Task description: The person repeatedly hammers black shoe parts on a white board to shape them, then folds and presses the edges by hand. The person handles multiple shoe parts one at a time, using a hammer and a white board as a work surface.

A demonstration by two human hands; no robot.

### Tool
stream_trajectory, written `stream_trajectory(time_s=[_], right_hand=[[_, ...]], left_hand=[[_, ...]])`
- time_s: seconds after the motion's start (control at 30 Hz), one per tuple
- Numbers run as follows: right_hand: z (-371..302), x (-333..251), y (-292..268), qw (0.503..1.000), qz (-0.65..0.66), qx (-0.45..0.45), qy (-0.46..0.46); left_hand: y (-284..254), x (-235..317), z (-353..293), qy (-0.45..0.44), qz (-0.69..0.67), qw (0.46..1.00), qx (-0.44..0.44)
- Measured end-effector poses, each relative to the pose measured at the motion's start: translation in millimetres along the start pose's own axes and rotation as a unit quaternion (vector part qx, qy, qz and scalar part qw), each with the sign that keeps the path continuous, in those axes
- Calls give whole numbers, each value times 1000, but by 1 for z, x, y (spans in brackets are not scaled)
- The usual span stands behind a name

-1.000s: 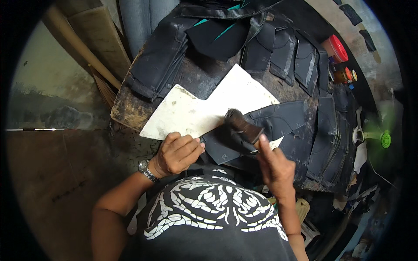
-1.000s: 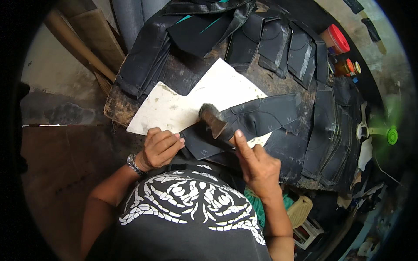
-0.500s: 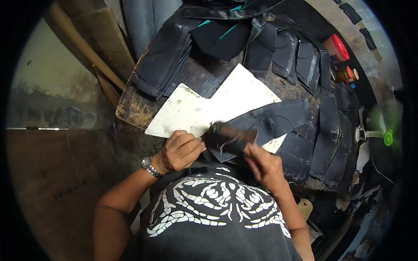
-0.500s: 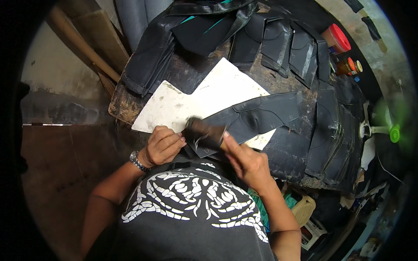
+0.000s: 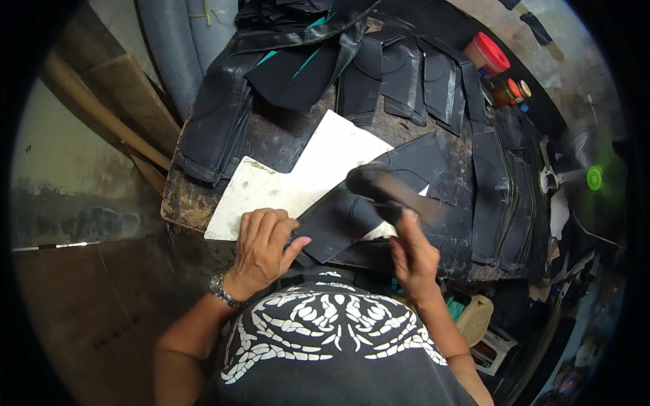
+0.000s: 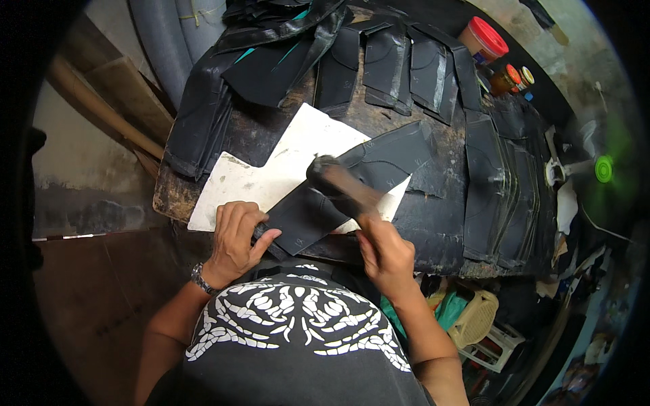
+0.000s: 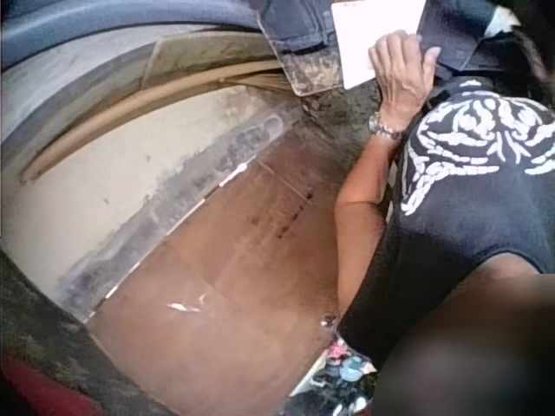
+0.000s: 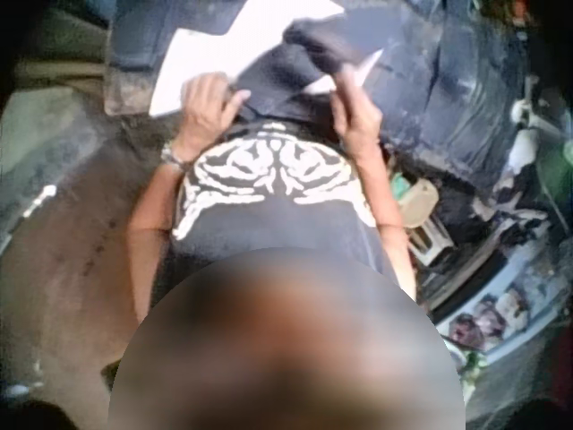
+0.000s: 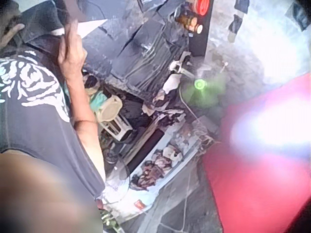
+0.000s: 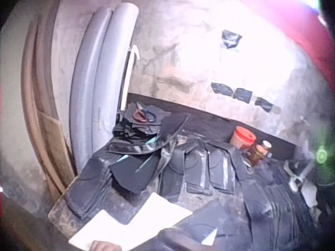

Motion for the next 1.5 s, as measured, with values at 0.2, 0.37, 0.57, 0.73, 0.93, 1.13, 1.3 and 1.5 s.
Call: stream_trajectory(time_s=[0.2, 0.37, 0.57, 0.73, 0.93, 1.13, 1.3, 1.5], right_hand=[[3, -1, -13, 998, -8, 54, 33], [11, 7, -13, 989, -90, -66, 96], [11, 12, -21, 996, -2, 81, 33], [9, 26, -29, 975, -157, 3, 155], [5, 33, -37, 994, -70, 30, 82], [-5, 40, -44, 985, -19, 160, 56], [-2, 46, -43, 953, -230, 82, 177], [7, 42, -41, 990, -70, 83, 85]], left_hand=[[-8, 3, 11, 5, 2, 997, -78], [-9, 0, 26, 34, -35, 995, -89], [4, 6, 49, 28, -64, 996, -61], [16, 9, 73, 14, -53, 994, -95], [13, 13, 85, 29, -49, 991, -122], [10, 11, 98, 58, 7, 962, -268], [10, 9, 103, 59, -3, 959, -277], [27, 8, 94, 57, -49, 986, -151]])
Point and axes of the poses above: each hand's wrist, its own z-axis towards the middle knuckle, its own y-axis out of the palm, x = y × z, the point moved 1 cm from there along z, towards the middle knuckle, and after that the axes turned 10 degrees about z, right-handed, at the moved point
